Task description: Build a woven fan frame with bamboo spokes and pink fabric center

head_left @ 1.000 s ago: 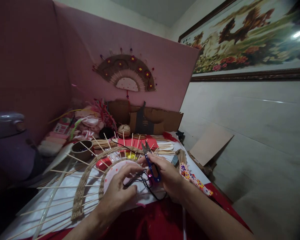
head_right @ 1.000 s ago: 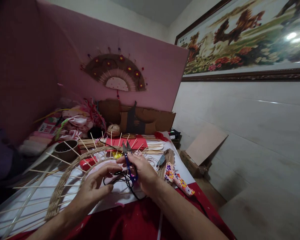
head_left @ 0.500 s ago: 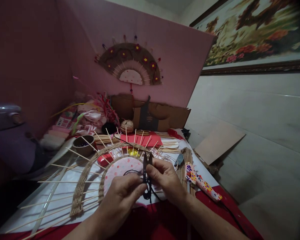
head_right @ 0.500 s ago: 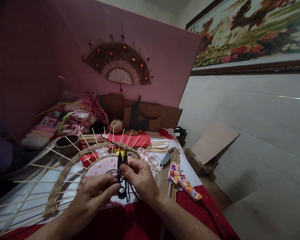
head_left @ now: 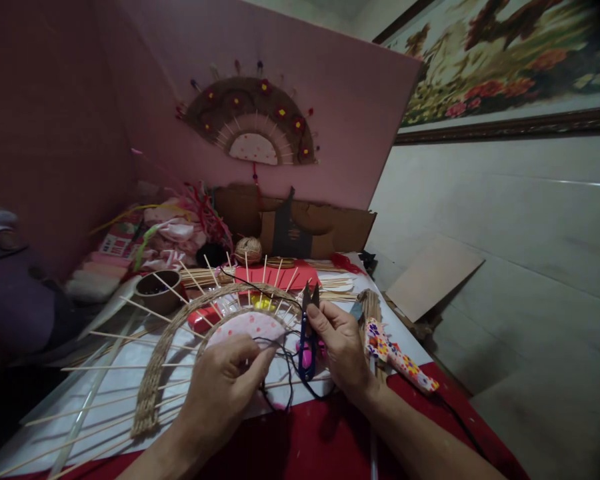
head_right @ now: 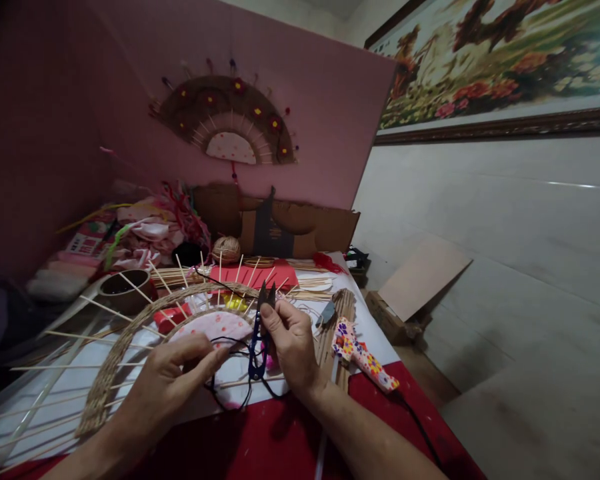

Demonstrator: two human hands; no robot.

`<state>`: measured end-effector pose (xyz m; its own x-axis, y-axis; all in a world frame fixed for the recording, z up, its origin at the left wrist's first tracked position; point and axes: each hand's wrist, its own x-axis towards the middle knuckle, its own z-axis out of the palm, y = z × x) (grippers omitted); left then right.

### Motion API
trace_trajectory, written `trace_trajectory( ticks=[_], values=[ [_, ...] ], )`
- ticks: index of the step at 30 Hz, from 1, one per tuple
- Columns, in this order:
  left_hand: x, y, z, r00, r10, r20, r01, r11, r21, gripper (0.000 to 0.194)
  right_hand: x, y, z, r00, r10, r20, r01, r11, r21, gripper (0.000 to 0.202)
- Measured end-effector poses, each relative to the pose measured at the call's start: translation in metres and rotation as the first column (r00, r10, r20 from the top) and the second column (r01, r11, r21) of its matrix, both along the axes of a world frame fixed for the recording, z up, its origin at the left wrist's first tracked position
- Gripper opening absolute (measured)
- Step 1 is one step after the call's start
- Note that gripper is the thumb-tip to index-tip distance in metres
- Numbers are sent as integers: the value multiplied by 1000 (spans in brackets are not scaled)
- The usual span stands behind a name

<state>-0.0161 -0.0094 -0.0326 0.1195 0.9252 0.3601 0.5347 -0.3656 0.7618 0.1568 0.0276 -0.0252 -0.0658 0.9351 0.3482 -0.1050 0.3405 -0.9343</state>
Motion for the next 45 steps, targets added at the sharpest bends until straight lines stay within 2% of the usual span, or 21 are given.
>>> trace_trajectory(
  ticks=[1,2,3,4,7,11,14,18,21,26,32,34,36,38,40,41,43,45],
  values=[
    [-1,2,0,1000,2,14,-3,998,66,16,0,0,0,1000,-9,12,9,1000,7,39],
    [-2,3,-1,999,-13,36,8,992,123,11,-1,0,0,1000,-11,24,11,1000,10,39],
    [-3,4,-1,998,-29,63,19,989,149,20,-1,0,0,999,-7,35,7,1000,6,39],
    [-3,5,-1,995,-49,91,34,988,151,25,-2,-1,0,999,3,47,-3,1000,-4,39],
    [0,2,2,988,-88,127,81,995,62,17,-4,-5,-1,995,45,95,-41,998,-37,38],
    [5,-4,6,983,-179,45,179,984,9,17,-6,-11,-3,984,90,153,-90,996,-7,35],
    [6,-5,6,975,-222,-23,221,975,-24,22,-5,-14,-4,960,97,262,-114,992,51,33],
    [3,-4,4,950,-280,-140,282,959,-4,24,-4,-17,0,903,21,429,-112,975,189,30],
    [0,-5,6,926,-301,-229,306,952,-15,23,-4,-19,1,878,-21,479,-125,955,270,29],
    [0,-7,10,889,-330,-318,341,940,-21,23,-5,-21,1,886,7,465,-140,958,252,31],
    [3,-7,7,892,-322,-318,324,945,-49,22,-9,-24,-3,886,-46,462,-60,975,212,32],
    [5,-7,6,907,-316,-277,305,949,-82,21,-10,-23,-4,894,-20,448,-63,983,170,32],
    [5,-8,7,932,-339,-132,319,936,-150,21,-9,-22,-4,924,58,379,-100,991,90,31],
    [6,-8,9,920,-368,139,392,883,-258,23,-7,-20,-2,953,184,241,-186,982,-15,30],
    [5,-9,12,844,-352,404,495,802,-335,24,-5,-20,1,954,281,105,-275,959,-74,28],
    [5,-9,13,810,-340,477,532,768,-356,25,-5,-20,3,949,308,66,-302,950,-82,28],
    [4,-10,14,802,-331,497,541,757,-368,26,-4,-20,4,946,319,55,-316,946,-67,27],
    [5,-10,16,847,-320,424,482,797,-363,26,-4,-20,4,949,307,76,-303,951,-55,27]
  ],
)
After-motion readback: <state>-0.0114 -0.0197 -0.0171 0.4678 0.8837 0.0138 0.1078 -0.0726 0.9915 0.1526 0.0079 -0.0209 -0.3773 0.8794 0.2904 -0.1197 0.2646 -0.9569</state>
